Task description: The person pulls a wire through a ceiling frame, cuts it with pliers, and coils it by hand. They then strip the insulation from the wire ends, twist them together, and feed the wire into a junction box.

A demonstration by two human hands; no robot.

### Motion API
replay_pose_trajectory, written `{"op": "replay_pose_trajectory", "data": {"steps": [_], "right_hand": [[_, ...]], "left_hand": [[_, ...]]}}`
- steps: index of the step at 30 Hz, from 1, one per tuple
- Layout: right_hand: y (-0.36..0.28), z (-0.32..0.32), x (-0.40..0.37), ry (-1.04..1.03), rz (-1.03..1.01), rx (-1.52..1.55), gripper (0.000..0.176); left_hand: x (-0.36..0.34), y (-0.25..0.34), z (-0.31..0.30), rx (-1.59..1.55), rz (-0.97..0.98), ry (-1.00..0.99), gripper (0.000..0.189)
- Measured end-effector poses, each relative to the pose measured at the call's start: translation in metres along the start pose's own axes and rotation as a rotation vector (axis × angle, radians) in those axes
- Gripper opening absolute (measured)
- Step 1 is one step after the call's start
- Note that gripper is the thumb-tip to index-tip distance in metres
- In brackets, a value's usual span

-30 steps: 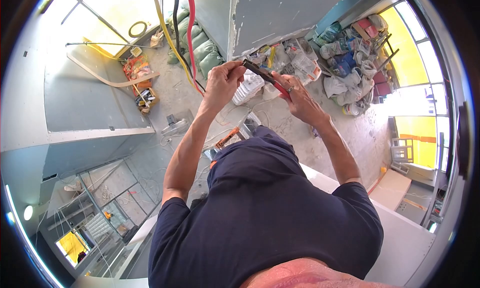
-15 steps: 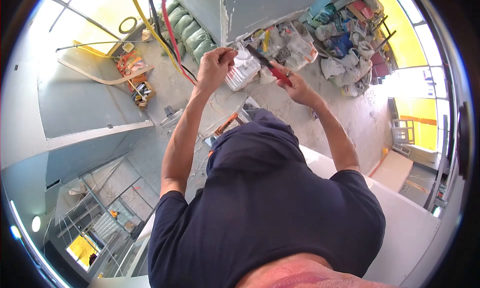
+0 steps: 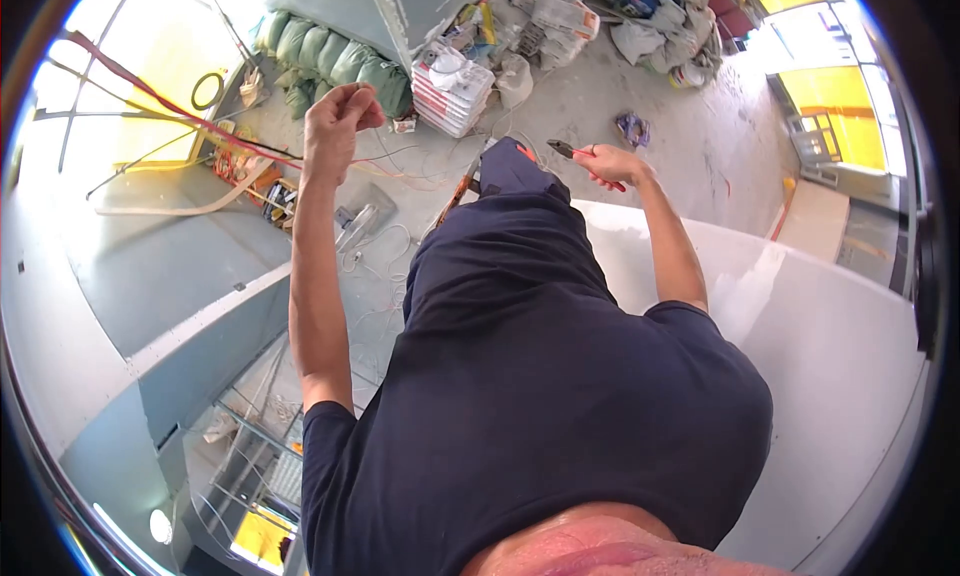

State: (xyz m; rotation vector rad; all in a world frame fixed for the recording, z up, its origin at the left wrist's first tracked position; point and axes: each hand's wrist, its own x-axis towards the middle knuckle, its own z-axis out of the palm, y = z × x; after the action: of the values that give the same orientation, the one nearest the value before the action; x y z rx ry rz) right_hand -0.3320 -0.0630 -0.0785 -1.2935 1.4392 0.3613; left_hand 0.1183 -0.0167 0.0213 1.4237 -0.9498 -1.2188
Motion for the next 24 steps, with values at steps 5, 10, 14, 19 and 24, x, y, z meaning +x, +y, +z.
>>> {"op": "replay_pose_trajectory", "data": {"steps": [5, 10, 14, 19, 24], "right_hand": [[0.008, 0.023, -0.010, -0.022, 0.038, -0.004, 0.046], [0.005, 0.029, -0.014, 0.053, 0.078, -0.043, 0.035], [0.025, 0.033, 0.010, 0.050, 0.110, -0.074, 0.033], [0.055, 0.046, 0.044, 0.017, 0.123, -0.084, 0.029], [0.094, 0.073, 0.112, 0.041, 0.168, -0.036, 0.027]], "left_hand": [[-0.009, 0.005, -0.015, 0.017, -0.017, -0.045, 0.026], [-0.007, 0.004, -0.026, 0.047, -0.057, -0.049, 0.027], [-0.004, 0.001, -0.028, -0.006, -0.028, -0.065, 0.023], [0.001, 0.000, -0.028, 0.046, -0.060, -0.061, 0.027], [0.002, 0.004, -0.020, 0.055, -0.060, -0.080, 0.029]]}}
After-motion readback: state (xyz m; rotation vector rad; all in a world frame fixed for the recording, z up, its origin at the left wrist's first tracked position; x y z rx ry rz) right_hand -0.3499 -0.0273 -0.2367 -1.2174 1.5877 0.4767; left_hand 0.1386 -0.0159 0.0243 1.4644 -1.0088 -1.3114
